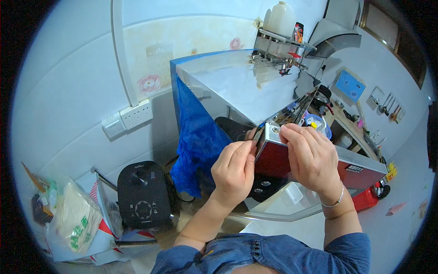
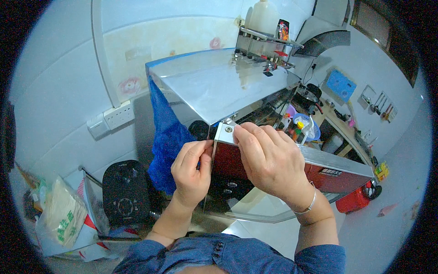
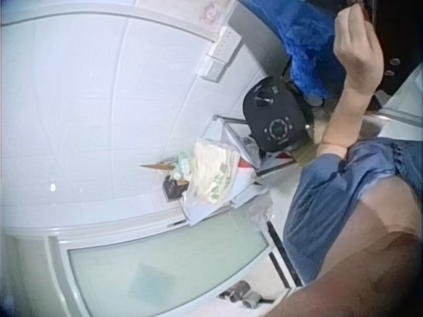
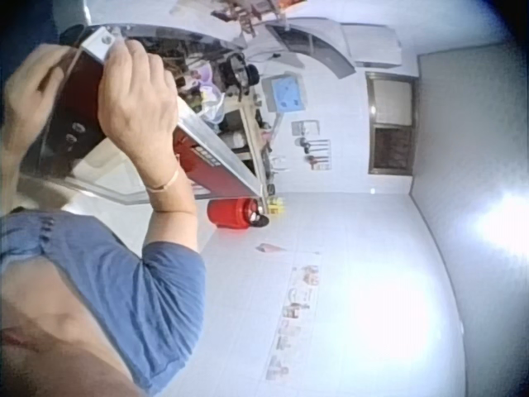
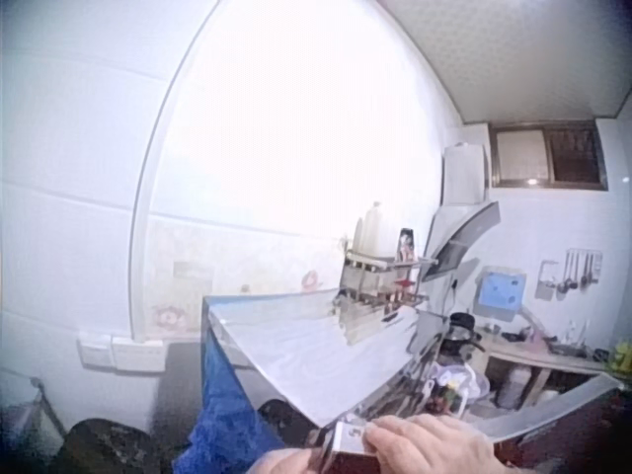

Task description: The person peels a blue protective film from a red and silver oven and uses a screwdriver to attach a small metal bracket with screws to the top corner.

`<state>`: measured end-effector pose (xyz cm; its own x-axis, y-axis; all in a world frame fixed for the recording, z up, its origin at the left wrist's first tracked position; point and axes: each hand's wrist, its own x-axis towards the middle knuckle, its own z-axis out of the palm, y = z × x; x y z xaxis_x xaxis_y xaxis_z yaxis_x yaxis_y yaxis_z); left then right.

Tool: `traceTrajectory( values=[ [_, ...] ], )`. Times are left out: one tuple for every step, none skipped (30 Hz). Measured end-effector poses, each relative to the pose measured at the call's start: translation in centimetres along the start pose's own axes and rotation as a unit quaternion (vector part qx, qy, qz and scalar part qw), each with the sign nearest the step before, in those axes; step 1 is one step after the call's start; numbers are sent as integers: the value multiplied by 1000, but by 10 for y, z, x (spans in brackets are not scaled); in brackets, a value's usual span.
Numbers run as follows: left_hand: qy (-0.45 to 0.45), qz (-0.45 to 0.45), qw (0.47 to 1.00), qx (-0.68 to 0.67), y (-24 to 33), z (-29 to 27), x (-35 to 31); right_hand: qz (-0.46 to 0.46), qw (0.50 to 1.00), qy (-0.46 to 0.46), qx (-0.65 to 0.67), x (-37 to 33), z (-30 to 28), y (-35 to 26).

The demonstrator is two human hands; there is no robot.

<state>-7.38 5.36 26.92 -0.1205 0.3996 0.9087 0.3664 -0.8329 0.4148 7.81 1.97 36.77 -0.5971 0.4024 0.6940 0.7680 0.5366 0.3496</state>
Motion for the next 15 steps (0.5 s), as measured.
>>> traceTrajectory(
  values=[
    [4, 1, 1000, -1, 0, 0, 1, 2, 1000, 5, -5, 0, 0, 0],
    [8, 2, 1000, -1, 0, -1, 0, 2, 1000, 6, -2, -1, 1, 0],
    [7, 1, 1000, 2, 0, -2, 0, 3, 1000, 5, -2, -1, 1, 0],
    [1, -2, 1000, 6, 0, -3, -1, 4, 1000, 5, -2, -2, 1, 1],
    [-4, -3, 1000, 8, 0, -4, -2, 4, 1000, 6, -1, -2, 2, 1],
    [-4, -3, 1000, 9, 1, -4, -1, 6, 1000, 11, 1, -2, 2, 1],
    [9, -2, 1000, 8, 0, -3, 1, 8, 1000, 16, 3, -3, 2, 1],
    [23, -2, 1000, 9, 0, -3, 2, 8, 1000, 16, 4, -3, 2, 1],
    [30, 5, 1000, 6, -2, -4, 5, 10, 1000, 18, 3, -3, 3, 1],
    [39, 4, 999, -2, -7, -2, 5, 12, 1000, 20, 2, -3, 3, 1],
    [51, 2, 999, -4, -13, -1, 2, 8, 1000, 20, 9, -3, 4, 0],
    [53, -1, 999, 3, -18, -2, -3, 10, 1000, 23, 12, -4, 5, 0],
    [43, 5, 999, 20, -25, -4, -8, 11, 999, 27, 15, -4, 7, 0],
    [32, 11, 999, 31, -29, -5, -11, 9, 999, 26, 17, -4, 5, 0],
    [34, 9, 999, 34, -32, -8, -16, 11, 999, 29, 11, -4, 4, 0]
  ],
)
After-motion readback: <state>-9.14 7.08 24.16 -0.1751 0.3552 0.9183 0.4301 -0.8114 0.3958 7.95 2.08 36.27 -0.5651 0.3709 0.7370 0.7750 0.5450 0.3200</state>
